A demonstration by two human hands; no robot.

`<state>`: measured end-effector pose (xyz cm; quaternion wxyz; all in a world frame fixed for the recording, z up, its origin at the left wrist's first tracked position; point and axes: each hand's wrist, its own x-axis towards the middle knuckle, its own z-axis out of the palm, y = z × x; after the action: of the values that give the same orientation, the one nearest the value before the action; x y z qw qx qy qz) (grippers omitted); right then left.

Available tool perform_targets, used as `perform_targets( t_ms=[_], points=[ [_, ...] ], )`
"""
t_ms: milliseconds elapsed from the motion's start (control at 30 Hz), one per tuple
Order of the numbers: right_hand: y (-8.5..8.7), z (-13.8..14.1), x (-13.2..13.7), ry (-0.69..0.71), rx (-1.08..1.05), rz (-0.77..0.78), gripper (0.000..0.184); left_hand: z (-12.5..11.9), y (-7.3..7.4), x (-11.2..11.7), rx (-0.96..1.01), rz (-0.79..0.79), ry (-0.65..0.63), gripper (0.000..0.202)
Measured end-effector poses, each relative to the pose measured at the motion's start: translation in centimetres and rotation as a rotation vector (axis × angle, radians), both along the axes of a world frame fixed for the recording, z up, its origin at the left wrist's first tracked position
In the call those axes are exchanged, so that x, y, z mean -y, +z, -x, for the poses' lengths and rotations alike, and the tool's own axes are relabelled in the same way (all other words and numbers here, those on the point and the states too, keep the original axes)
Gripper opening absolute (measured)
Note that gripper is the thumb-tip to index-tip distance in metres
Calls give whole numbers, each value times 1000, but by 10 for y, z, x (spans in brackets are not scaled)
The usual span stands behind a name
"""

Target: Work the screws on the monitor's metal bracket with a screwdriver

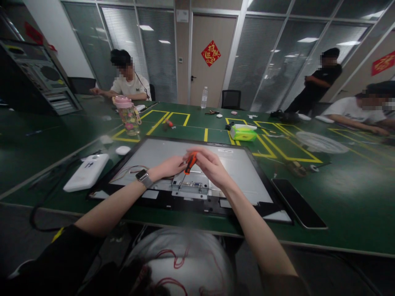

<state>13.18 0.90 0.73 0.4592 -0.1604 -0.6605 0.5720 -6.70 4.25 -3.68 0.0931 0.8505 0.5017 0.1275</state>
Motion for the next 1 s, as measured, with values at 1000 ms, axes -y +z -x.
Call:
perform_targets(
  t_ms=[1000],
  points=[
    [-7,5,1,-278,68,-365,21,1,-2,-3,19,-5,-21,20]
  ],
)
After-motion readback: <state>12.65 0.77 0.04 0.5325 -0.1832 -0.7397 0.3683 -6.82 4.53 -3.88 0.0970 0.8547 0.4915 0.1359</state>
